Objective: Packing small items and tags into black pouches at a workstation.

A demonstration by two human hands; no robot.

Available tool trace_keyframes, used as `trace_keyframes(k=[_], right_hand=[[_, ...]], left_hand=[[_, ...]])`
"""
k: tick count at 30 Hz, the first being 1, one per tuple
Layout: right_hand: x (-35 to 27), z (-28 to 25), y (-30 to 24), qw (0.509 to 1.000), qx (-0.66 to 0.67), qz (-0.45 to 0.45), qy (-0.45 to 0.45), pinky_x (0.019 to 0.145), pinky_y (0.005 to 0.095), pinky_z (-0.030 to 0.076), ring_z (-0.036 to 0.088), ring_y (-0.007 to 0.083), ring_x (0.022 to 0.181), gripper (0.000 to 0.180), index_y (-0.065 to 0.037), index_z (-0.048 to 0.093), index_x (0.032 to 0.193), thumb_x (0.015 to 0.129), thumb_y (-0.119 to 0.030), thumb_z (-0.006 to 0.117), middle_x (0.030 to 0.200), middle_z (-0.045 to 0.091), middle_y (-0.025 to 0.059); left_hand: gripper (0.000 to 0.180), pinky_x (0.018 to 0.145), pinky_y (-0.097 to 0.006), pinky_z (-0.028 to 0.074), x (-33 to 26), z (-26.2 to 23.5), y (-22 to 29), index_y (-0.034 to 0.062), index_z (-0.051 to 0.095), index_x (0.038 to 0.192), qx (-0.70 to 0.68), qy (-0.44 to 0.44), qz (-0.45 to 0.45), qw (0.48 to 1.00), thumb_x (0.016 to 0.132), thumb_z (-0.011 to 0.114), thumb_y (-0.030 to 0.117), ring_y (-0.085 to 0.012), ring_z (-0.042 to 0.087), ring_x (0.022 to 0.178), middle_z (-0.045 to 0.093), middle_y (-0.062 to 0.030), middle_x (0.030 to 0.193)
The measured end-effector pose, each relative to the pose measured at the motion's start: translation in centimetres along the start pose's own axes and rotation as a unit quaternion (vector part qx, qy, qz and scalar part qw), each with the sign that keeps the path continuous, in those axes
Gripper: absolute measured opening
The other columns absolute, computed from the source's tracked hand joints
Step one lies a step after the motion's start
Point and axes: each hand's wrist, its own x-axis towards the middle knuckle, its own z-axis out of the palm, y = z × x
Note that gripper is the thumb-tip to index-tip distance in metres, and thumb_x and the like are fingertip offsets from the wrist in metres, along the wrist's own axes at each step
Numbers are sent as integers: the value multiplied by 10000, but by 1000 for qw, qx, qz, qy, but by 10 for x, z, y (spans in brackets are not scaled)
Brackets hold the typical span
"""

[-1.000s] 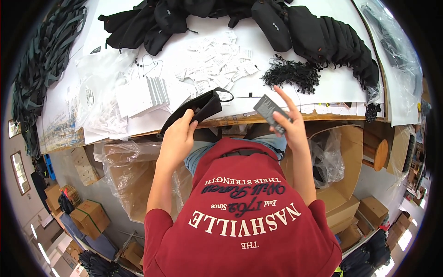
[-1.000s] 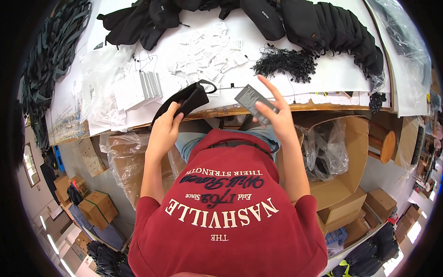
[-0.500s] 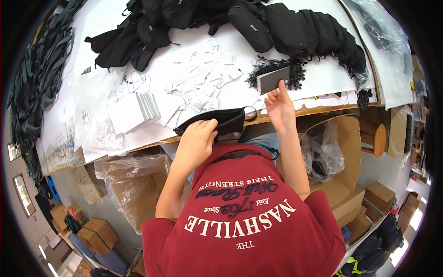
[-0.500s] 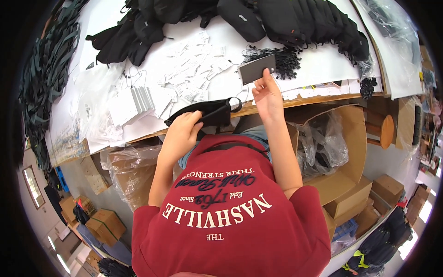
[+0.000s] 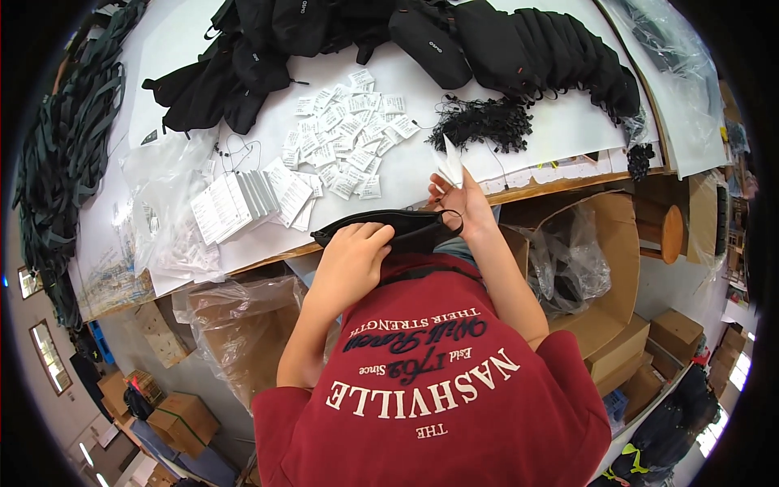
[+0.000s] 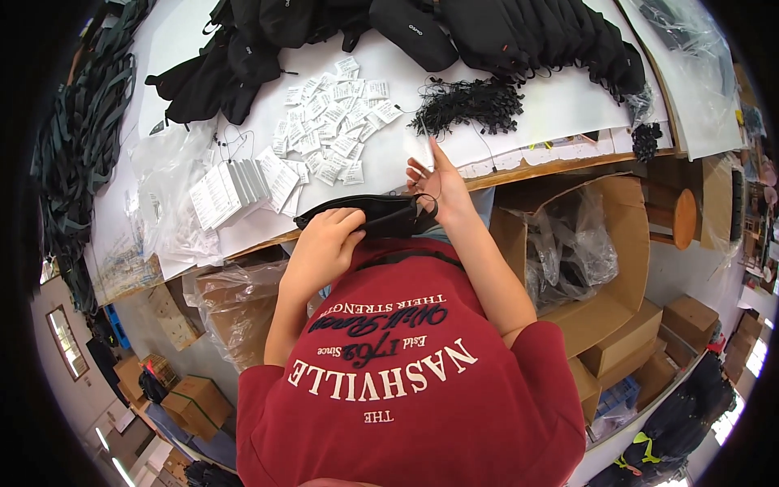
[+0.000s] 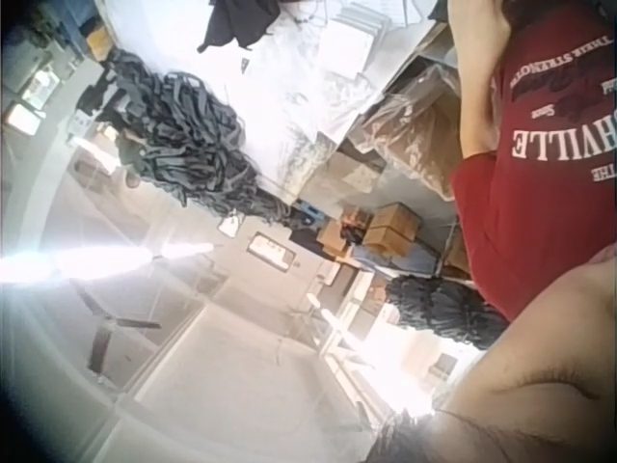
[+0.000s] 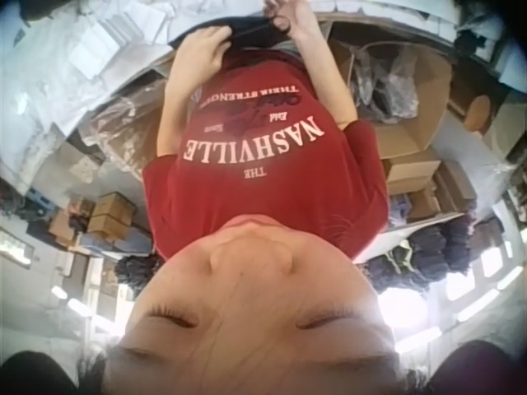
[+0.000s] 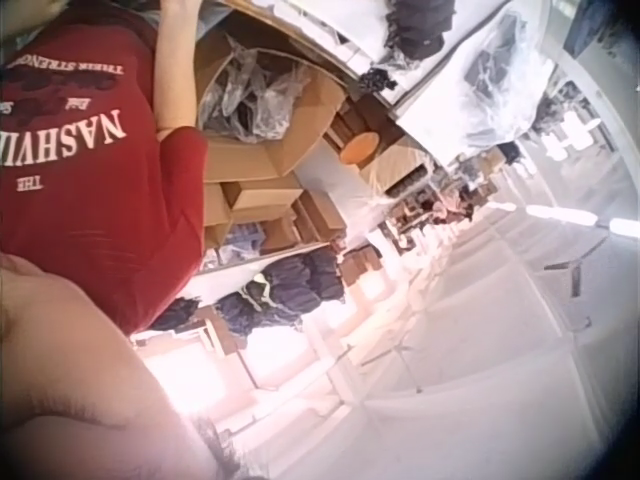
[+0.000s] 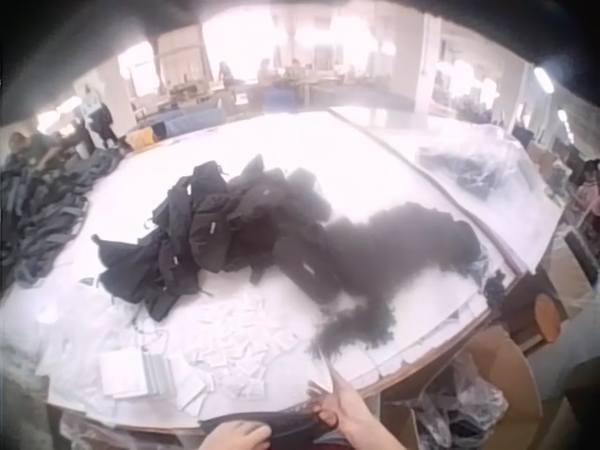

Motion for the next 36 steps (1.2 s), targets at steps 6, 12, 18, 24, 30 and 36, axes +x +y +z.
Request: trace_keyframes(k=[6,12,18,24,30,36], right_hand=[[-15,8,-8,923,-258,-286,4,683,215,361,457,65,706,241,-48,612,697,850,-206,708,771,517,-18],[-37,33,-10,607,-627,-482,-76,711,274,407,502,176,784,204,3,641,716,686,-129,794,798,560,26],[-42,35,-3,488,-743,-445,-112,793,355,394,497,225,873,232,-83,677,675,672,-288,784,797,543,25],[-47,39,0,376,-814,-420,-138,817,352,405,492,240,893,178,-110,721,711,688,-285,747,810,542,48],[-53,38,-10,480,-800,-311,-181,809,356,416,506,256,873,174,-52,711,824,821,-213,644,848,564,77],[-53,37,-24,507,-781,-308,-198,753,357,429,534,267,812,189,-38,701,842,838,-215,635,803,601,88]], left_hand=[[140,896,-421,419,0,1,-8,17,571,917,35,40,15,998,805,614,90,-352,549,988,593,-157,1089],[135,999,-443,369,6,3,-6,30,599,893,59,50,29,997,785,637,100,-361,537,1054,576,-187,1124],[141,1015,-463,356,15,0,-5,44,607,880,96,65,36,993,769,657,115,-342,520,1101,554,-162,1184],[79,1038,-452,344,17,2,-4,72,601,825,115,117,142,976,749,621,79,-270,499,1137,581,-68,1118],[131,1027,-421,324,13,1,-12,120,650,846,198,100,168,960,719,674,143,-207,512,1101,603,9,1028],[137,1026,-415,315,14,-5,-6,138,650,852,196,117,171,959,718,676,146,-208,491,1140,584,16,1113]])
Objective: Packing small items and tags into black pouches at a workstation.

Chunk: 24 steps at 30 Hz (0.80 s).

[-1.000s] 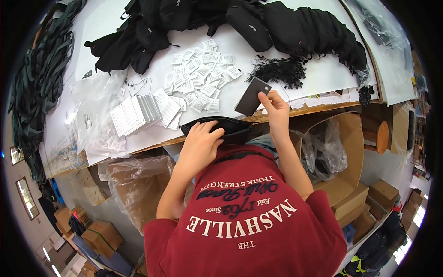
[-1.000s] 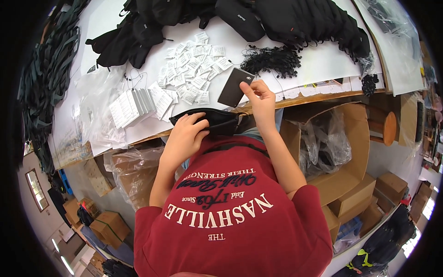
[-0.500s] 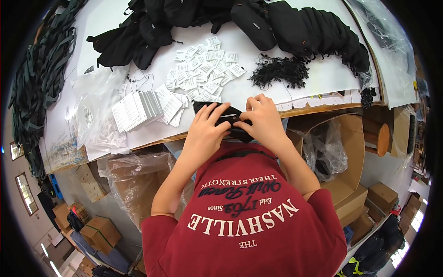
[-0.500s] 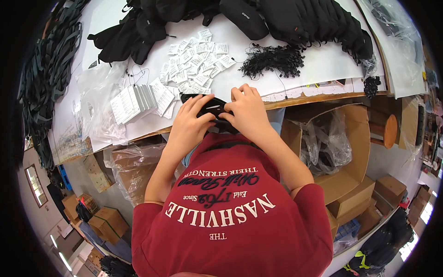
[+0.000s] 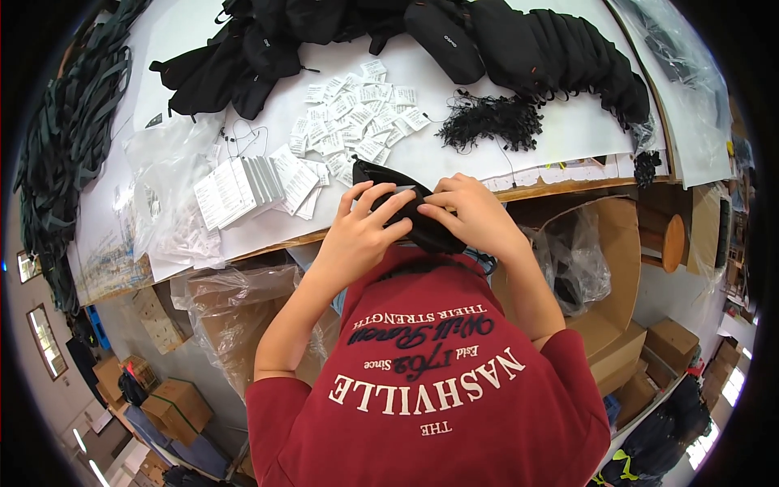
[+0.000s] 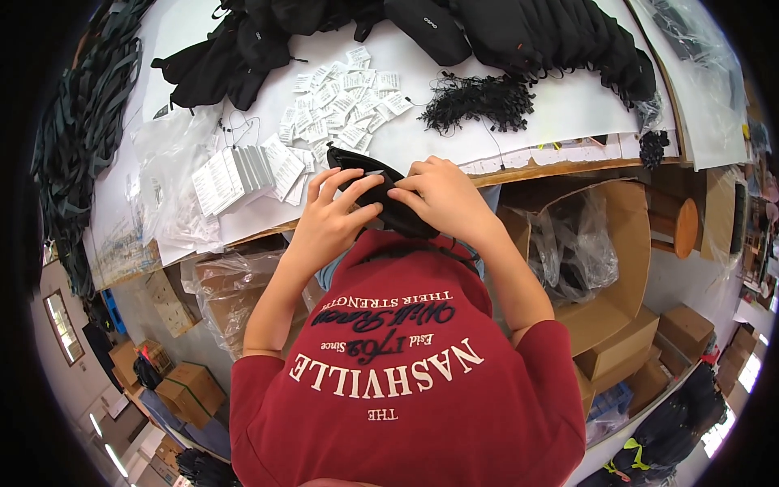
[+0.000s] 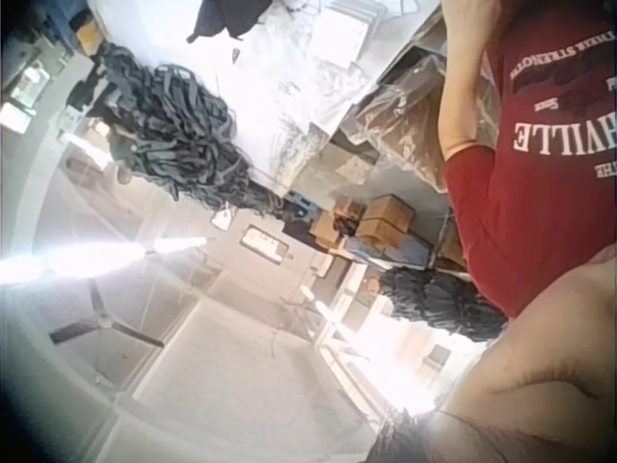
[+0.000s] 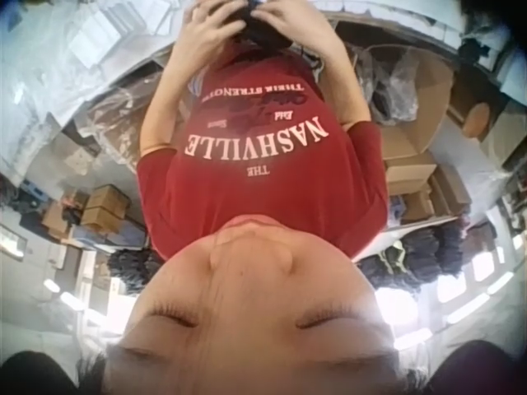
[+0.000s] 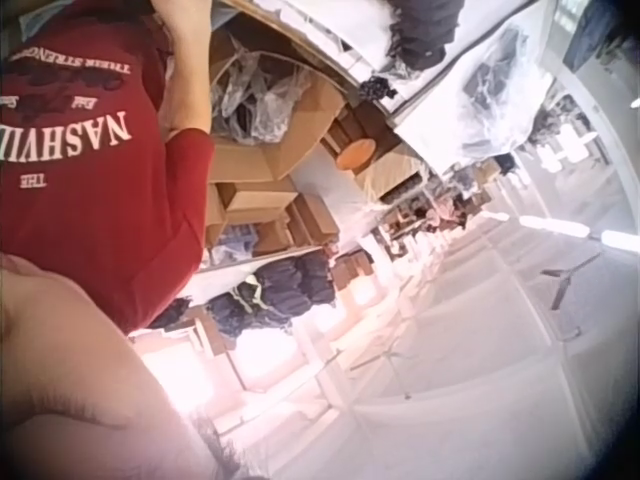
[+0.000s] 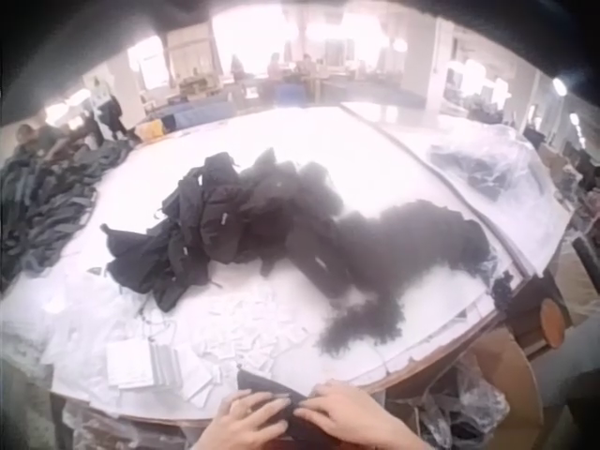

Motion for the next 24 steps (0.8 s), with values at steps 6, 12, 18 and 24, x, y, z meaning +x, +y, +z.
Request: trace_keyframes(k=[6,12,18,24], right_hand=[[11,-3,-14,998,-30,60,18,640,311,444,538,232,707,267,-27,603,816,766,-256,732,706,578,57],[7,4,4,970,211,121,-4,576,231,434,550,99,605,264,-22,564,946,824,-207,706,687,598,46],[3,-3,11,955,260,128,-62,592,217,435,544,57,641,205,-22,629,991,846,-161,671,707,627,19],[0,-5,4,952,276,125,-49,636,258,487,622,128,663,183,-18,662,944,831,-162,666,745,681,83]], left_hand=[[128,1027,-420,310,1,2,0,143,651,844,17,-18,26,999,718,659,118,-216,488,1155,575,3,1179],[172,1035,-428,300,4,-2,-1,154,651,852,12,-2,9,1000,691,645,95,-214,488,1166,585,2,1173],[149,1055,-417,274,5,-1,0,163,616,837,-2,7,15,1000,715,599,78,-207,481,1160,586,-11,1099],[154,1051,-419,277,3,3,-3,163,646,881,-21,7,20,1000,742,620,100,-192,522,1086,599,1,971]])
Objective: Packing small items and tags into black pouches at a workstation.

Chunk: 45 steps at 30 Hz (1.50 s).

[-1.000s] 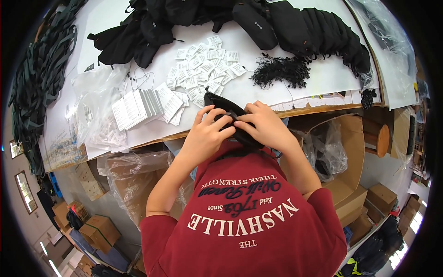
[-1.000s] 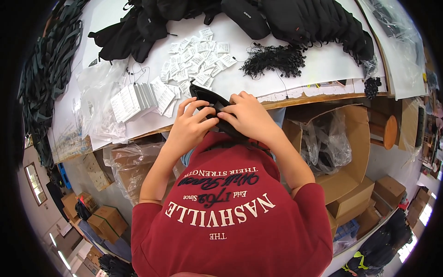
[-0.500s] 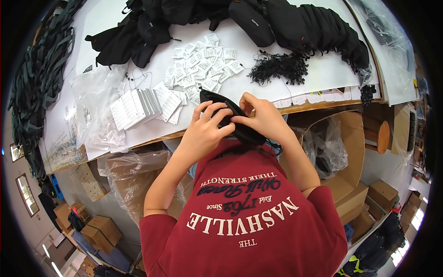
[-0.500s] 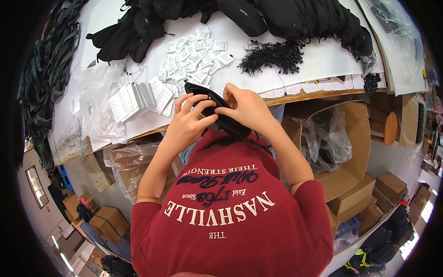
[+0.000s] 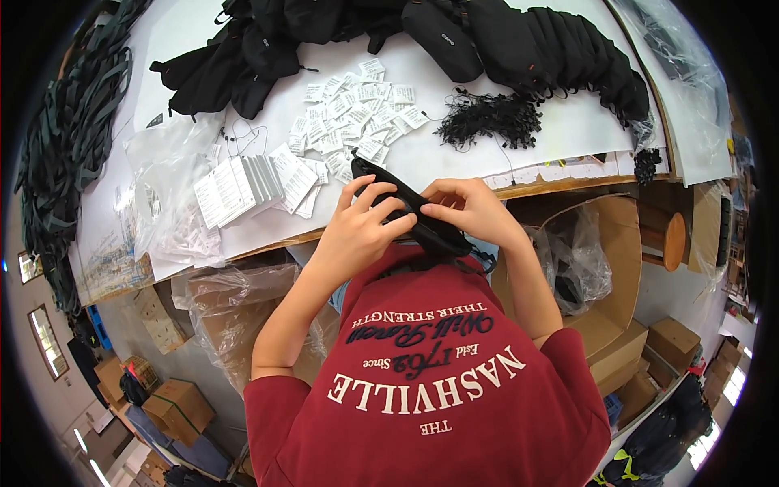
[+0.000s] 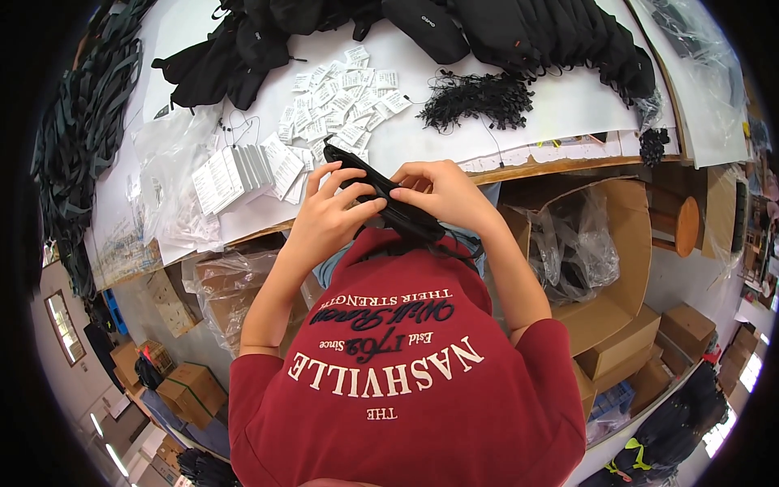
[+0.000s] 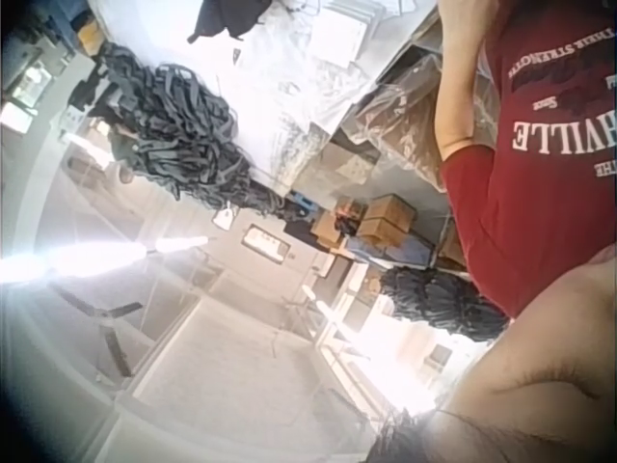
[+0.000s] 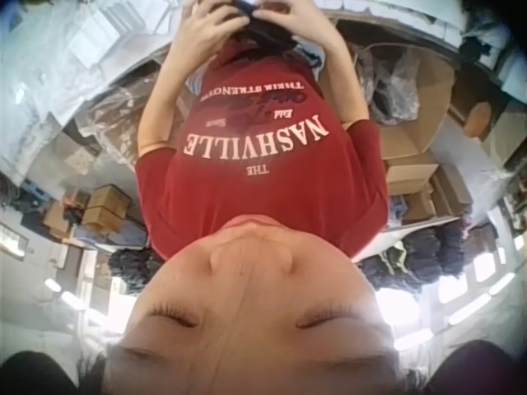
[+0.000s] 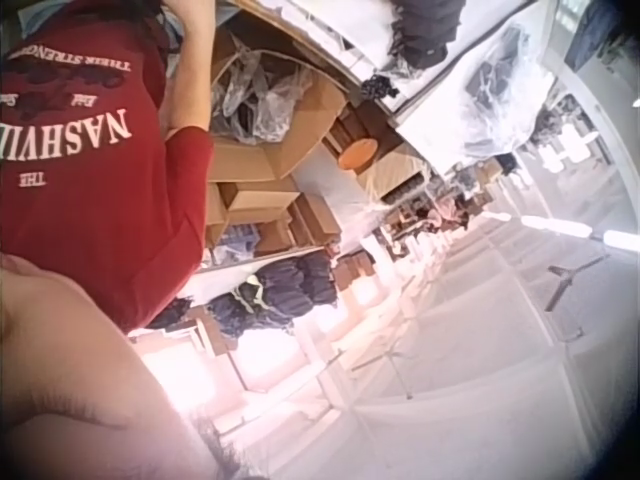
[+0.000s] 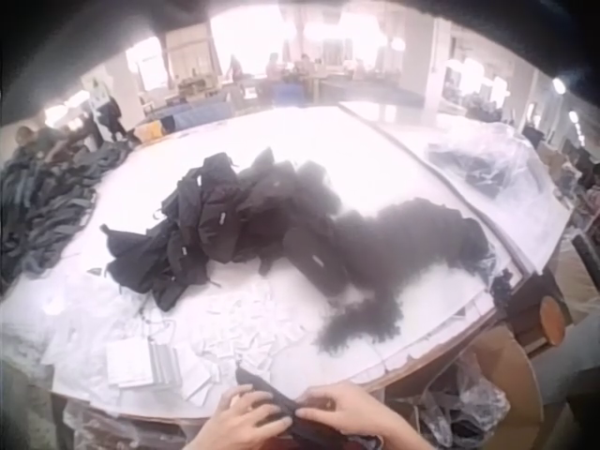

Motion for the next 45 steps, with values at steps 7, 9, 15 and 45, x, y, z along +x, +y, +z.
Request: trace_keyframes(k=[7,9,15,45], right_hand=[[-2,2,5,999,36,-20,-35,670,240,487,617,101,699,189,-10,646,964,810,-112,682,773,683,78],[-3,4,9,992,125,-11,-8,693,235,488,616,87,730,187,-1,639,969,811,-92,681,819,685,71],[-4,15,-1,963,266,-40,21,671,207,461,581,61,716,232,15,646,1031,820,-71,691,832,656,33],[-22,24,18,930,366,34,-27,565,203,333,444,61,625,198,-88,522,855,966,-252,510,746,517,-34]], left_hand=[[251,1036,-407,303,-1,2,5,144,651,974,-14,33,-41,999,740,716,209,-213,500,1113,573,-36,1114],[599,1052,-419,296,2,1,11,157,539,1216,-18,161,-173,971,681,795,239,-273,435,1203,462,-116,1302],[839,928,-333,453,-14,48,-9,0,319,1358,-677,219,-391,584,705,819,166,-217,537,1093,514,-141,1241],[393,992,-391,426,-6,22,2,109,434,1332,-695,430,-296,494,961,527,202,-220,523,1145,530,-48,1265]])
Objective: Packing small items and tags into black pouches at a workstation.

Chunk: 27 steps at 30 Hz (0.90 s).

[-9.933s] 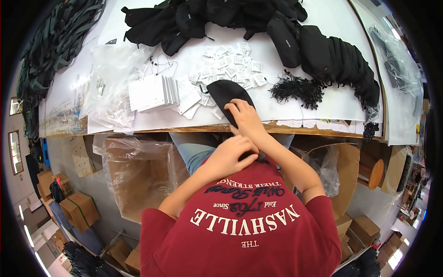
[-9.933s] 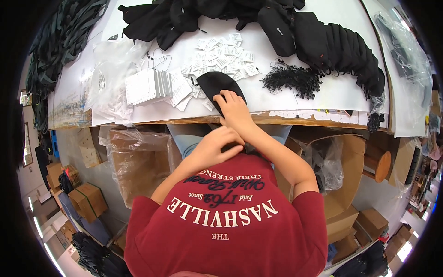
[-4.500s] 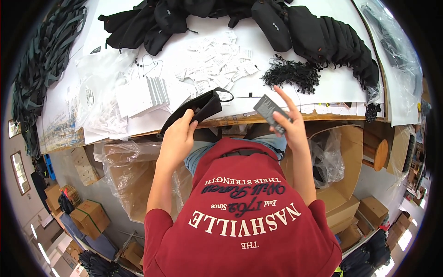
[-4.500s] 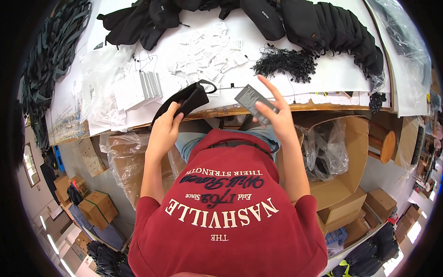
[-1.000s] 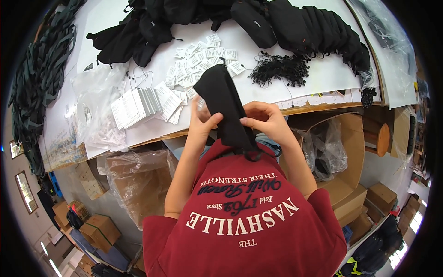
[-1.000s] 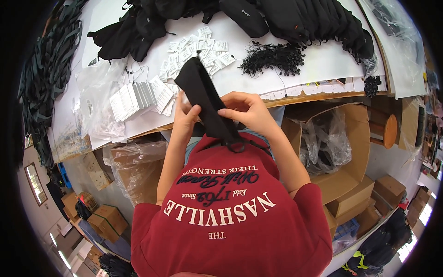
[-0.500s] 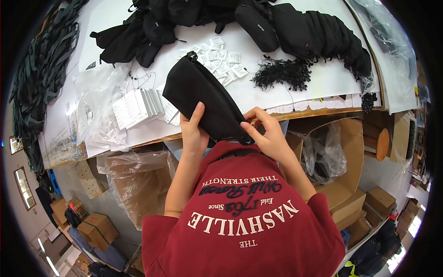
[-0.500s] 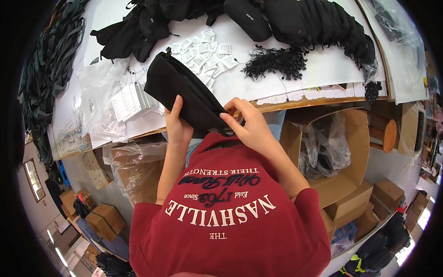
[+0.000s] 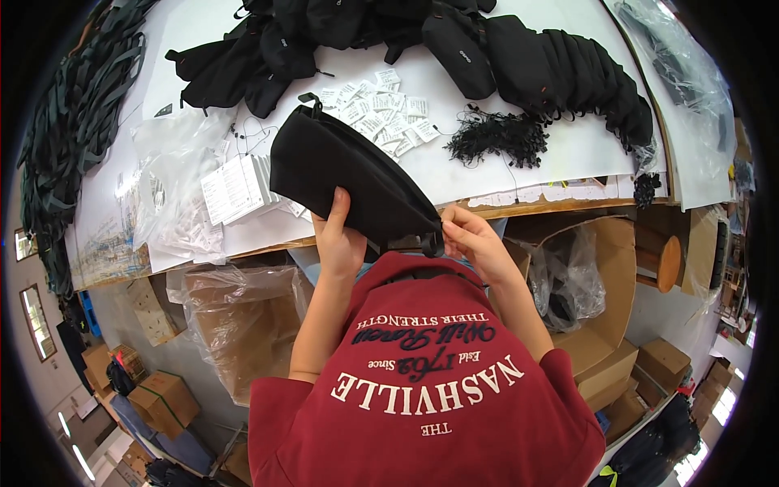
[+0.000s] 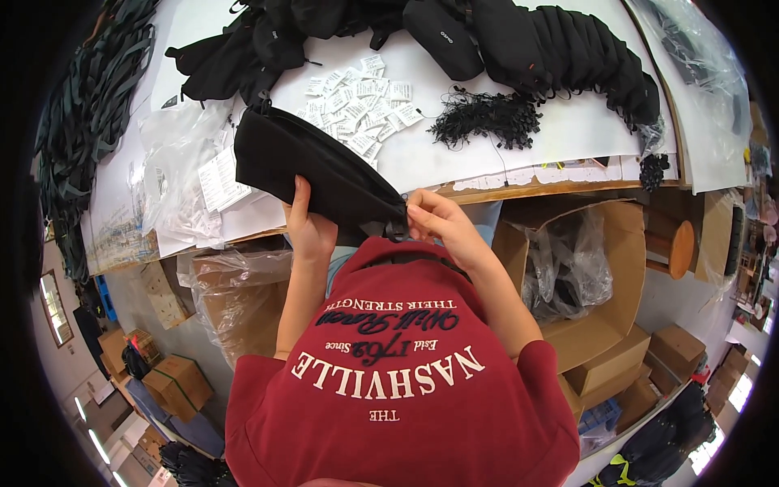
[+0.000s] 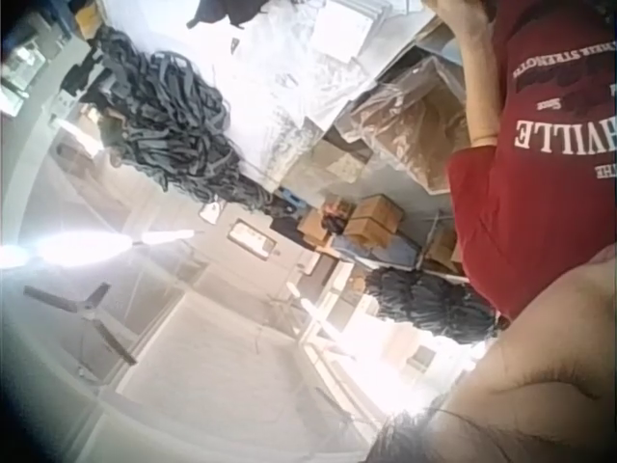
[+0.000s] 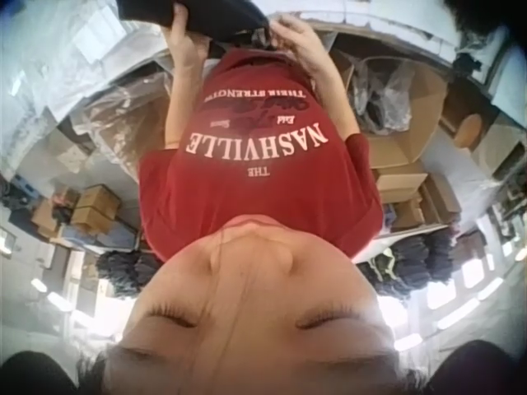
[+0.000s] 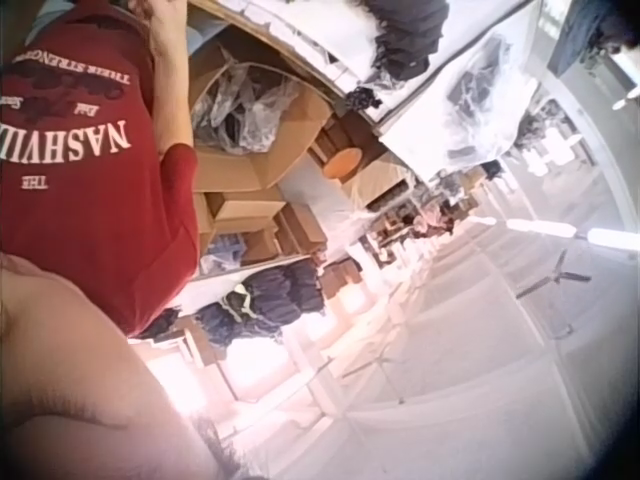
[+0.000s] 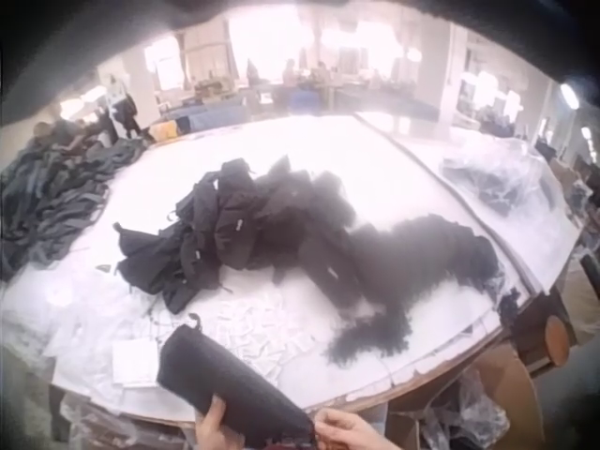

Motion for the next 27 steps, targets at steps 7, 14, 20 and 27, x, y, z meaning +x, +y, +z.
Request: trace_keyframes(k=[7,14,20,27], right_hand=[[-2,2,-9,981,160,70,-85,567,199,344,456,65,626,210,-62,539,873,970,-243,495,751,530,-19],[-3,-8,-28,984,-30,60,-166,616,210,395,514,63,689,237,-54,570,909,980,-263,483,780,563,-5],[-1,-9,-54,976,-206,-6,-74,660,221,433,560,70,743,203,-32,602,942,969,-208,505,829,600,-7],[24,35,-84,925,-265,-273,14,709,251,464,605,107,809,269,5,637,1104,930,-187,567,899,666,66]], left_hand=[[409,1015,-411,400,3,-15,2,94,413,1347,-85,-94,-37,991,972,497,234,-237,514,1163,525,-58,1274],[435,967,-359,444,0,-3,12,65,449,1298,-71,-91,-38,993,895,601,122,-213,556,1108,562,-74,1218],[430,891,-349,494,-2,9,19,-5,474,1242,-4,-103,-38,994,846,601,105,-228,606,1014,600,-125,1130],[381,790,-291,531,-11,32,24,-40,548,1140,48,-125,-145,980,798,671,75,-174,647,886,645,-123,1023]])
